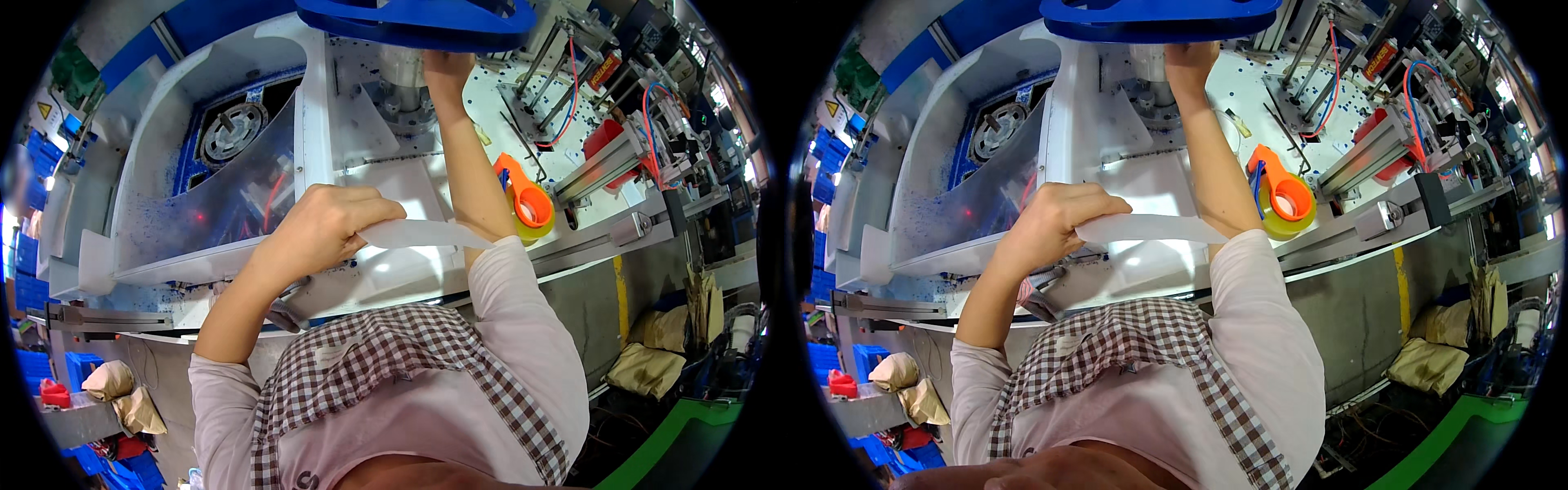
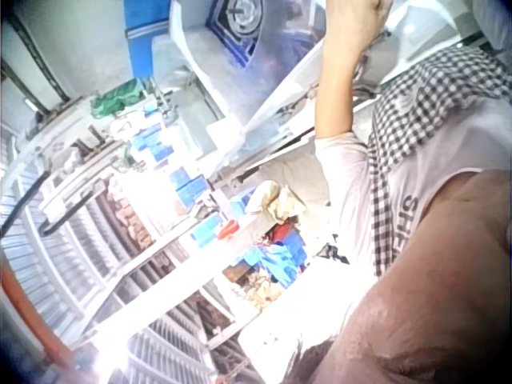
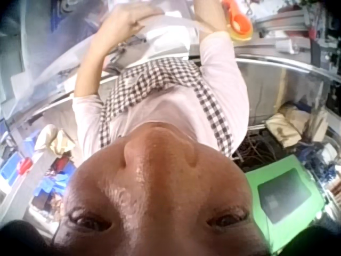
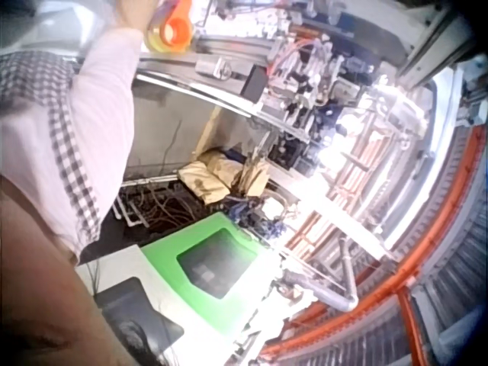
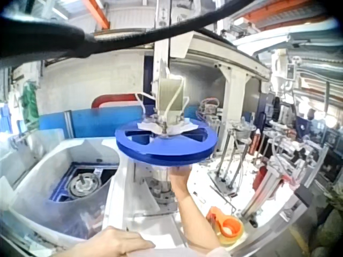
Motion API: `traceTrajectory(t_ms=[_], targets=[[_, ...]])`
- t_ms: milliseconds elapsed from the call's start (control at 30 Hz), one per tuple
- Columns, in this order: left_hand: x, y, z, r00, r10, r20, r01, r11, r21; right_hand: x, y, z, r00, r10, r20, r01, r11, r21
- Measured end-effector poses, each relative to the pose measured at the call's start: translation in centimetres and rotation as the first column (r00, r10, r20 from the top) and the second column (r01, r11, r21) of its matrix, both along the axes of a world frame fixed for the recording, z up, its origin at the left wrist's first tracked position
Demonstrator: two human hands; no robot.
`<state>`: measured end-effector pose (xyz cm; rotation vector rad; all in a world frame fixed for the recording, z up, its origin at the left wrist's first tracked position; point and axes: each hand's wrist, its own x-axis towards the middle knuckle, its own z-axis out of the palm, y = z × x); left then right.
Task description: The person prepares a plastic sheet by placing it over a cylindrical machine part, uses a dispenser to apply adhesive tape to the component, and fits the assembly onto a rotating mechanism.
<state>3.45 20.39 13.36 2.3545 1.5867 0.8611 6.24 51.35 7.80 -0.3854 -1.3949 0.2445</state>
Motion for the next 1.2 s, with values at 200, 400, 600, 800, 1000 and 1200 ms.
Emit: traceTrajectory(t_ms=[200,400,600,800,1000,1200], targets=[[-0.3,-0.1,-0.5,0.998,-0.014,0.063,0.012,0.999,0.031,0.2,0.2,-0.2,0.998,-0.057,0.041,0.058,0.998,-0.030],[-0.3,0.1,-0.5,0.996,-0.023,0.090,0.021,0.999,0.028,1.7,2.2,0.3,0.960,0.275,-0.052,-0.279,0.957,-0.084],[-0.2,-0.2,-0.3,0.995,0.001,0.096,-0.001,1.000,-0.001,3.4,2.7,0.9,0.733,0.619,-0.282,-0.670,0.583,-0.460],[-0.4,0.0,-0.4,0.999,-0.015,0.051,0.016,1.000,-0.005,3.1,2.6,0.9,0.825,0.443,-0.351,-0.563,0.698,-0.444],[-0.2,-0.2,-0.3,0.999,0.006,0.053,-0.003,0.999,-0.050,5.3,3.8,0.3,0.552,0.557,-0.620,-0.834,0.367,-0.412],[0.1,0.0,-0.2,0.998,0.011,0.058,-0.009,0.999,-0.041,4.6,5.3,-0.5,0.296,0.535,-0.791,-0.940,0.019,-0.340]])
